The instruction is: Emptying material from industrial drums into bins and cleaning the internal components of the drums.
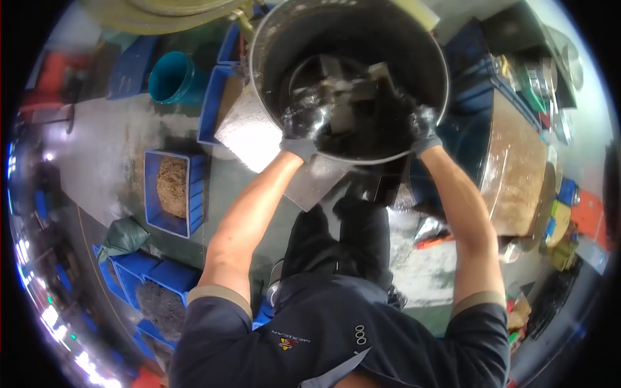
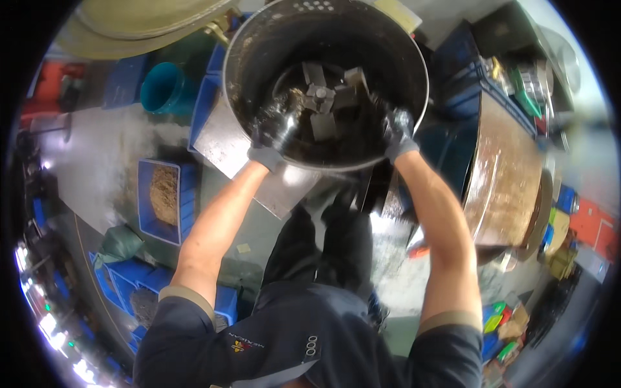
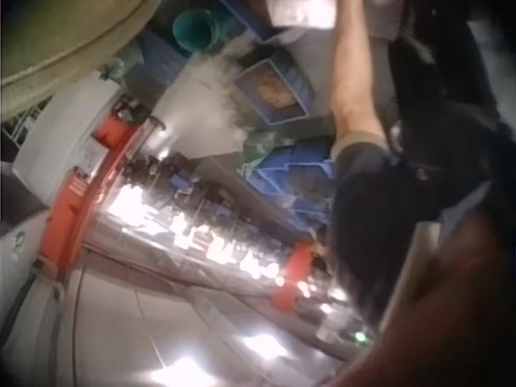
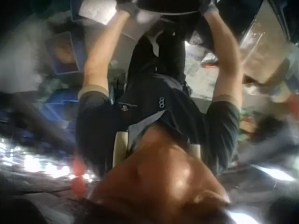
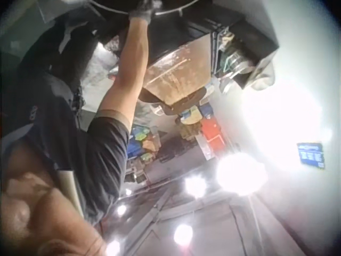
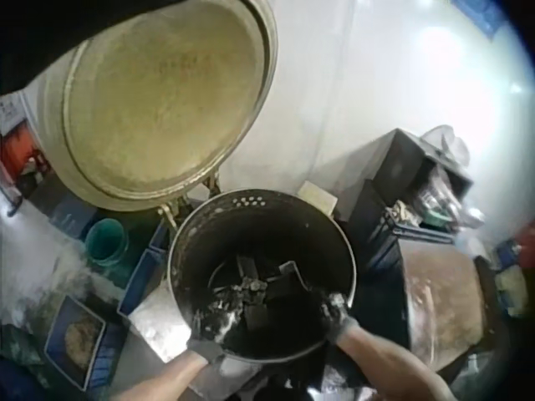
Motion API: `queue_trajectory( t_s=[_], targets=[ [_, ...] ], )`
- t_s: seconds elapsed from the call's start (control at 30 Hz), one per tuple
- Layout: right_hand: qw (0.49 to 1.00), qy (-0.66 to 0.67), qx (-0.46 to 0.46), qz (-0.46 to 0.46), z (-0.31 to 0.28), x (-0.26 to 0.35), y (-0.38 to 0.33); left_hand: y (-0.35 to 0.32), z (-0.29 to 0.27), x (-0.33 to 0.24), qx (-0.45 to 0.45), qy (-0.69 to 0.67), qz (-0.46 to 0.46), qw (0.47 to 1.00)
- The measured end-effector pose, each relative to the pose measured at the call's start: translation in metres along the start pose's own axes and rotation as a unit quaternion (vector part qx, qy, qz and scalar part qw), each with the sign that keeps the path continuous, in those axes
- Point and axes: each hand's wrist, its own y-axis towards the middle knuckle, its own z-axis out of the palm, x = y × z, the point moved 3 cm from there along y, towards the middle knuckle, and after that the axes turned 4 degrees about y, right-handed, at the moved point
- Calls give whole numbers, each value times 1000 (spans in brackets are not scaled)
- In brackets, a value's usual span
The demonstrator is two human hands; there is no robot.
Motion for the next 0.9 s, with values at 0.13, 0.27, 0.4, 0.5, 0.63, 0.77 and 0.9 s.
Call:
queue_trajectory(
  t_s=[0.13, 0.27, 0.4, 0.5, 0.63, 0.77, 0.9],
  targets=[
    [967, 196, -164, -14, -45, 32, -3, -6, 1, 3, -65, 32, 16, 997],
    [975, 154, -161, -11, -48, 32, -4, -1, 8, 6, -17, -53, -60, 997],
    [966, 238, -88, 53, -19, -8, 2, 5, 7, 8, -71, -19, 18, 997],
    [956, -71, 235, 159, -4, -4, 21, 21, 34, 26, 30, -60, -33, 997],
    [966, -49, 252, 5, 25, -29, 50, 44, 73, 20, 234, -173, -51, 955],
    [906, 96, 393, 124, 94, -30, 81, 61, 134, 27, 411, -41, -70, 908],
    [855, -16, 510, 93, 209, -110, 53, 74, 247, -14, 497, 32, 140, 856]
  ],
)
